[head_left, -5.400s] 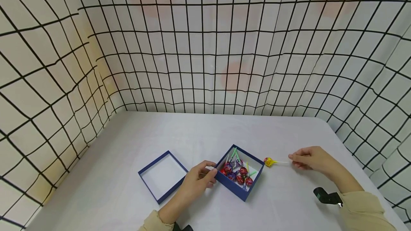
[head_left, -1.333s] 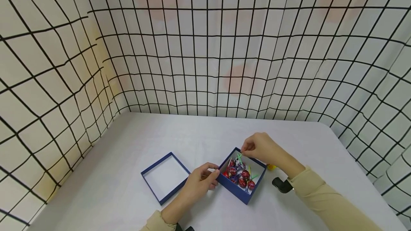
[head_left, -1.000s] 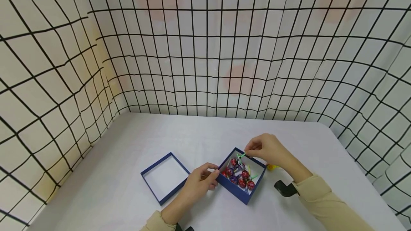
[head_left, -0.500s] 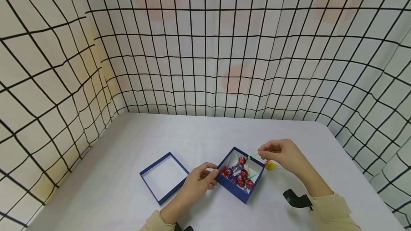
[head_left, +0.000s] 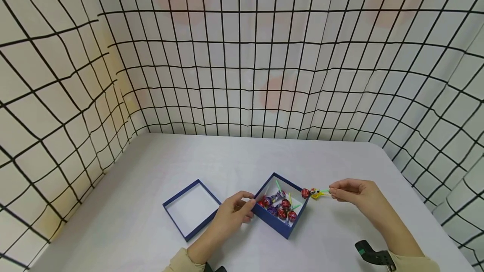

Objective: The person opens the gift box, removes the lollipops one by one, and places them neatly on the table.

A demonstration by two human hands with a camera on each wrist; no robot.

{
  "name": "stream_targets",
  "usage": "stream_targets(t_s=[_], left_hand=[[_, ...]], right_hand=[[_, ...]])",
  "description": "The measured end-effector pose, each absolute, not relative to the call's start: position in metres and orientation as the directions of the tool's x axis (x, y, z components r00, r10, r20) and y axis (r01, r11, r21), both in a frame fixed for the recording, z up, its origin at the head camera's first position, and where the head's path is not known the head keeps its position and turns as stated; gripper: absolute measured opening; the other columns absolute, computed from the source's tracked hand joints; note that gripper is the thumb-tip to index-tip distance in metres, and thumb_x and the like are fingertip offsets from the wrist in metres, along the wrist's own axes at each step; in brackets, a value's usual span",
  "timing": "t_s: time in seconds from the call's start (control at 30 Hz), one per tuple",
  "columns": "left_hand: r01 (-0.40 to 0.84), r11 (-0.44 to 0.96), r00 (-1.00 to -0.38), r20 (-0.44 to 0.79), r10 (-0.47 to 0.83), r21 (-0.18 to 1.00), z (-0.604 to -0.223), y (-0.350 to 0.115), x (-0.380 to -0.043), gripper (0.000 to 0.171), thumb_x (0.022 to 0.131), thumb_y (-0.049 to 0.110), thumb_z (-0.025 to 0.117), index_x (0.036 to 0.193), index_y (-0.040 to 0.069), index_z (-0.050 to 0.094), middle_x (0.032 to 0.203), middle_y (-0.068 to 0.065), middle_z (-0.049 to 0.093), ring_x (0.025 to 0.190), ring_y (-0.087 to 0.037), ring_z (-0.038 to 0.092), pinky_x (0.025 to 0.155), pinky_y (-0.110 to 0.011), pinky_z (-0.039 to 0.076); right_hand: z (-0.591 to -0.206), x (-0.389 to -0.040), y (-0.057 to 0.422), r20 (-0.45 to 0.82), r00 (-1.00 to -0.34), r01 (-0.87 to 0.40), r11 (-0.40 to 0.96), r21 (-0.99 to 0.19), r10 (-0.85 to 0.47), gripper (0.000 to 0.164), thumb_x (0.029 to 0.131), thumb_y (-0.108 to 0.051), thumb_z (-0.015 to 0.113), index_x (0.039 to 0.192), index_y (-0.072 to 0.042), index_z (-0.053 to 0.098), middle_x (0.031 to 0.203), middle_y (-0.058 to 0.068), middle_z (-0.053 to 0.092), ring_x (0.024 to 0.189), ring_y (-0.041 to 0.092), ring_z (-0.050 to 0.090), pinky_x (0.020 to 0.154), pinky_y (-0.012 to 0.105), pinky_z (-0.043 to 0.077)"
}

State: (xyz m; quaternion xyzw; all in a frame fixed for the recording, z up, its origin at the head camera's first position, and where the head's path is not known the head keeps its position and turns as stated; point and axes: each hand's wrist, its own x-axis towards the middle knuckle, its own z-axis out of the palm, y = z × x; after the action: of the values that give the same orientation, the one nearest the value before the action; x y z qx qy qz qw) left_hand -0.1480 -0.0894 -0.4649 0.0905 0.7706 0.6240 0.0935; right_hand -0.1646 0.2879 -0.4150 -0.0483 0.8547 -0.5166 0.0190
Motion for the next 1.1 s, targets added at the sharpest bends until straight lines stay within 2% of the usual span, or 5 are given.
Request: stream_targets(t_s=[0.07, 0.23, 0.53, 0.83, 1.1], left_hand=[[0.023, 0.203, -0.966, -0.031, 0.255, 0.979, -0.465, -0.090, -0.148, 0.031, 0.109, 0.031, 0.066, 0.130, 0.008, 0.070, 0.107, -0.015, 0.075, 0.085, -0.022, 0.076, 0.077, -0.033, 0.066], [0.015, 0.199, -0.966, -0.036, 0.254, 0.980, -0.466, -0.091, -0.149, 0.032, 0.109, 0.031, 0.066, 0.131, 0.009, 0.069, 0.108, -0.014, 0.075, 0.085, -0.021, 0.075, 0.078, -0.036, 0.066], [0.014, 0.196, -0.966, -0.037, 0.255, 0.980, -0.465, -0.089, -0.148, 0.032, 0.109, 0.030, 0.066, 0.130, 0.006, 0.070, 0.106, -0.015, 0.075, 0.083, -0.020, 0.075, 0.076, -0.033, 0.066], [0.021, 0.221, -0.970, -0.033, 0.239, 0.975, -0.462, -0.088, -0.149, 0.032, 0.107, 0.034, 0.068, 0.128, 0.010, 0.071, 0.101, -0.014, 0.076, 0.080, -0.021, 0.076, 0.073, -0.035, 0.063], [0.001, 0.216, -0.973, -0.048, 0.224, 0.976, -0.462, -0.089, -0.148, 0.032, 0.108, 0.036, 0.067, 0.127, 0.010, 0.071, 0.102, -0.013, 0.076, 0.081, -0.021, 0.077, 0.073, -0.035, 0.063]], right_hand=[[-0.420, -0.163, 0.295, 0.019, -0.995, -0.057, 0.426, -0.903, -0.095, 0.036, 0.103, -0.017, 0.074, 0.124, 0.011, 0.070, 0.102, -0.012, 0.080, 0.092, 0.005, 0.077, 0.083, 0.022, 0.063], [-0.430, -0.162, 0.307, -0.013, -0.998, -0.011, 0.376, -0.926, -0.060, 0.034, 0.103, -0.015, 0.074, 0.123, 0.012, 0.070, 0.100, -0.012, 0.079, 0.091, 0.005, 0.075, 0.084, 0.024, 0.064], [-0.446, -0.164, 0.326, -0.100, -0.994, 0.085, 0.241, -0.967, -0.053, 0.022, 0.103, -0.008, 0.072, 0.117, 0.009, 0.074, 0.103, -0.012, 0.079, 0.095, 0.009, 0.077, 0.085, 0.024, 0.064], [-0.467, -0.169, 0.341, -0.199, -0.978, 0.187, 0.180, -0.966, -0.054, 0.016, 0.103, -0.009, 0.073, 0.115, 0.001, 0.077, 0.104, -0.010, 0.078, 0.095, 0.006, 0.076, 0.085, 0.023, 0.064], [-0.477, -0.171, 0.343, -0.207, -0.975, 0.192, 0.158, -0.969, -0.084, 0.014, 0.104, -0.008, 0.071, 0.115, -0.002, 0.078, 0.105, -0.010, 0.078, 0.095, 0.003, 0.076, 0.085, 0.022, 0.064]])
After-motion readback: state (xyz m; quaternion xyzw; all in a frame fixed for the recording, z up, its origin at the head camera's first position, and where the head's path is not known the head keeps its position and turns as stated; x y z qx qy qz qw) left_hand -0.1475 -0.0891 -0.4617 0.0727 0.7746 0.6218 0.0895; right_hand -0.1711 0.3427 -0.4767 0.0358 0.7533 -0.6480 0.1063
